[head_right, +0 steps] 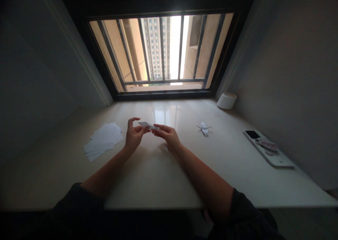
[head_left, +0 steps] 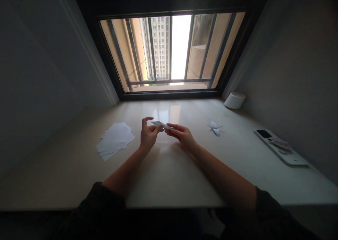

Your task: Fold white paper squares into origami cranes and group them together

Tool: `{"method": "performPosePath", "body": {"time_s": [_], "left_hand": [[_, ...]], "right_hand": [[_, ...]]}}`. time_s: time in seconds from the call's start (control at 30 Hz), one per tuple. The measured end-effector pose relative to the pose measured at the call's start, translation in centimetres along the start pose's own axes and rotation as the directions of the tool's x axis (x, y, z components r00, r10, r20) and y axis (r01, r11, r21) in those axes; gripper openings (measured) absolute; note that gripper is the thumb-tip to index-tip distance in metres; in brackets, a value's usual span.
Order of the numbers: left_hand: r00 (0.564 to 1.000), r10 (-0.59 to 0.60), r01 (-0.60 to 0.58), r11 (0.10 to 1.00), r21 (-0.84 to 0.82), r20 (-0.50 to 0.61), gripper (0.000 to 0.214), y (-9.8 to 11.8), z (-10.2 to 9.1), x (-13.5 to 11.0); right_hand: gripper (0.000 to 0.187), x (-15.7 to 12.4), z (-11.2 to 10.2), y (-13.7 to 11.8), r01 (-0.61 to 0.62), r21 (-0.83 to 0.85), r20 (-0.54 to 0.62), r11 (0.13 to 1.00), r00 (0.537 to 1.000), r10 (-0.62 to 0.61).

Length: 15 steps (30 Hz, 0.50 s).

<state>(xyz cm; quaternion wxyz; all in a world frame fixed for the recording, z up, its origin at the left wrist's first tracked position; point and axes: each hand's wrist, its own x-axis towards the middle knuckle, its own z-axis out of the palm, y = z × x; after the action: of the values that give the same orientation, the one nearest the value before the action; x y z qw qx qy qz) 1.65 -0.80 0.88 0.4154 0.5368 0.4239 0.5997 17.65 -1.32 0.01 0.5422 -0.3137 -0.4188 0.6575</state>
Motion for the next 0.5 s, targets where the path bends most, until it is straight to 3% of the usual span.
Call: {"method": "performPosePath", "body": {"time_s": [0.1,0.27,0.5], "left_hand": [[1.000,0.005,-0.005,0.999,0.044,-0.002,0.056,0.2,-0.2,0.0],[1.000,0.014,-0.016,0.995,0.103,0.025,0.056,0.4,-0.2,-0.1],[0.999,0.042,-0.047,0.987,0.157,0.031,0.052,0.2,-0.2,-0.2]], "right_hand": [[0.036,0.2,-0.4,0.1,-0.093,0.028,-0.001,0.995,0.996,0.093],[0.031,0.5,-0.5,0.8,-0.091,-0.060,-0.082,0.994,0.993,0.086],[0.030,0.6,-0.8,1.2,-0.120,-0.071,-0.099,0.990,0.989,0.113]]}}
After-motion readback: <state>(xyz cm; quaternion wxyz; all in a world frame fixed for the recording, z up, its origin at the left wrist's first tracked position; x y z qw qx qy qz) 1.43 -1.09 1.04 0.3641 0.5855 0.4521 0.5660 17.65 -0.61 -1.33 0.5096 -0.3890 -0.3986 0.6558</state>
